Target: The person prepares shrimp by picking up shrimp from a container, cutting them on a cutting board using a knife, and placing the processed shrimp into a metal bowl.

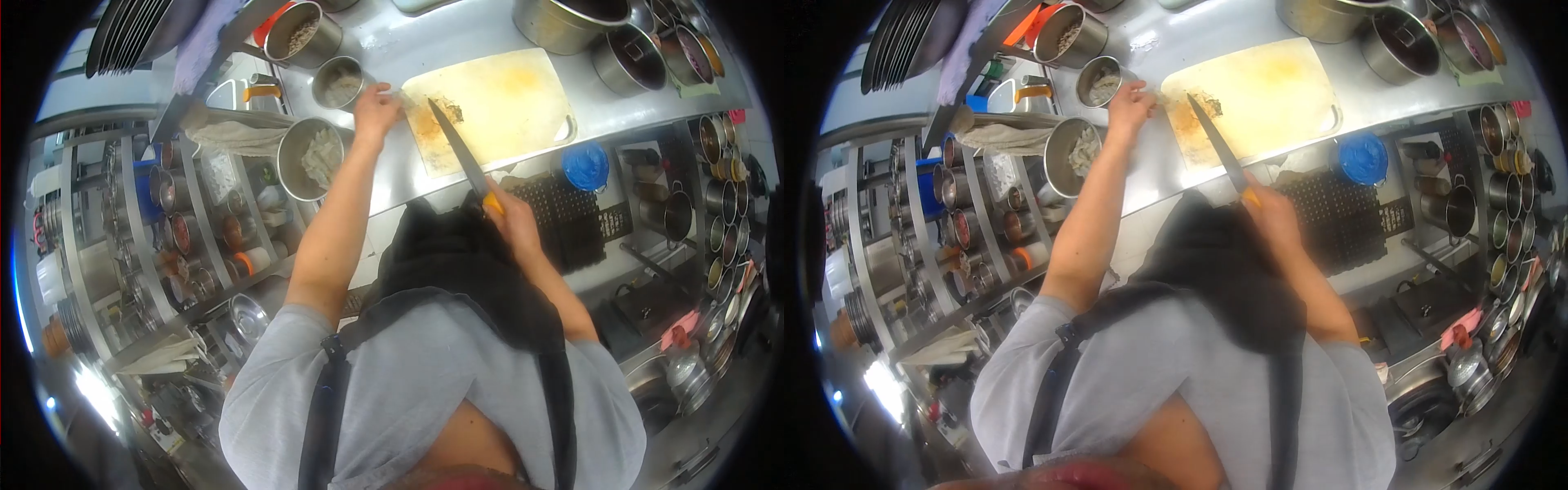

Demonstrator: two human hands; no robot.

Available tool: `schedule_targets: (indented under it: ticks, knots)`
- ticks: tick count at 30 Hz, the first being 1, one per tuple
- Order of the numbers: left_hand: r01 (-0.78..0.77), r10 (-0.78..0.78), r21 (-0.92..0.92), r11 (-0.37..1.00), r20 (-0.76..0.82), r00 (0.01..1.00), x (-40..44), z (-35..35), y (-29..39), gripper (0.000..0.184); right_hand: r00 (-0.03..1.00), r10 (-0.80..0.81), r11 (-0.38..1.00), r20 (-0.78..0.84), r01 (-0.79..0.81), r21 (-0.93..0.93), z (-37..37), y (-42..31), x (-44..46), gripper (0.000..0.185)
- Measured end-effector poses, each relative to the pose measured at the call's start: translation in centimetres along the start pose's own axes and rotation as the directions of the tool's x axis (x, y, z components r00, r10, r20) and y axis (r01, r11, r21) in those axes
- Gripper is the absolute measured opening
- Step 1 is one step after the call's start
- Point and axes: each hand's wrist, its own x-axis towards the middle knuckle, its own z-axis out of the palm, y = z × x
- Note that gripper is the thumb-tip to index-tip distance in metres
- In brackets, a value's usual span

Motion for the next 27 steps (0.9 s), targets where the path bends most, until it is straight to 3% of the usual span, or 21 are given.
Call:
schedule_targets:
  ticks: [4, 6, 8, 10, 12, 14, 16, 22, 23, 25, 27]
  knots:
    - [-0.163, 0.167, 0.036, 0.986, -0.135, 0.977, 3.8, -6.3, 0.1, 0.034, 1.000, 0.010, 0.997, -0.004, -0.011, -0.078, 0.1, 0.8, -0.1, 0.053]
    - [-0.301, 0.334, 0.244, 0.922, -0.105, 0.937, 5.4, -9.8, -0.5, 0.032, 0.999, -0.039, 0.992, -0.012, 0.038, -0.118, -0.3, 0.7, 0.0, 0.047]
    - [-0.301, 0.377, 0.532, 0.792, -0.038, 0.925, 3.5, -13.7, 1.9, 0.033, 0.999, -0.030, 0.993, 0.011, 0.031, -0.116, -0.5, 0.4, 0.1, 0.042]
    - [-0.301, 0.396, 0.594, 0.746, -0.031, 0.918, 4.1, -17.4, 0.3, 0.033, 0.999, 0.035, 0.996, -0.017, -0.037, -0.083, -1.3, -0.8, 0.2, 0.025]
    - [-0.215, 0.309, 0.604, 0.768, -0.054, 0.950, 3.4, -19.2, -1.7, 0.030, 0.999, 0.041, 0.995, -0.012, -0.042, -0.094, -1.7, -1.5, 0.3, 0.023]
    - [-0.257, 0.196, 0.717, 0.648, 0.170, 0.966, 1.7, -19.6, -4.4, 0.025, 0.997, 0.028, 0.997, -0.067, -0.033, -0.073, -2.3, -2.7, 0.4, 0.034]
    - [-0.236, 0.024, 0.823, 0.516, 0.262, 0.965, 2.0, -18.7, -9.3, 0.028, 0.998, 0.022, 0.999, -0.055, -0.024, -0.039, -2.7, -3.4, 0.6, 0.034]
    - [-0.295, -0.147, 0.898, 0.326, 0.356, 0.923, 0.7, -17.1, -12.3, 0.032, 0.996, -0.092, 0.991, -0.005, 0.091, -0.096, -2.7, -2.6, 0.8, 0.037]
    - [-0.293, -0.149, 0.898, 0.329, 0.356, 0.923, 0.5, -17.5, -12.0, 0.032, 0.996, -0.077, 0.987, 0.039, 0.082, -0.141, -2.7, -2.5, 0.7, 0.038]
    - [-0.261, -0.097, 0.839, 0.477, 0.346, 0.933, 0.5, -18.4, -11.9, 0.030, 0.995, -0.062, 0.979, 0.082, 0.077, -0.187, -2.7, -1.9, 0.7, 0.039]
    - [-0.299, -0.110, 0.852, 0.430, 0.378, 0.919, 0.0, -18.4, -11.9, 0.029, 0.997, -0.032, 0.988, 0.070, 0.042, -0.151, -2.8, -0.7, 0.8, 0.038]
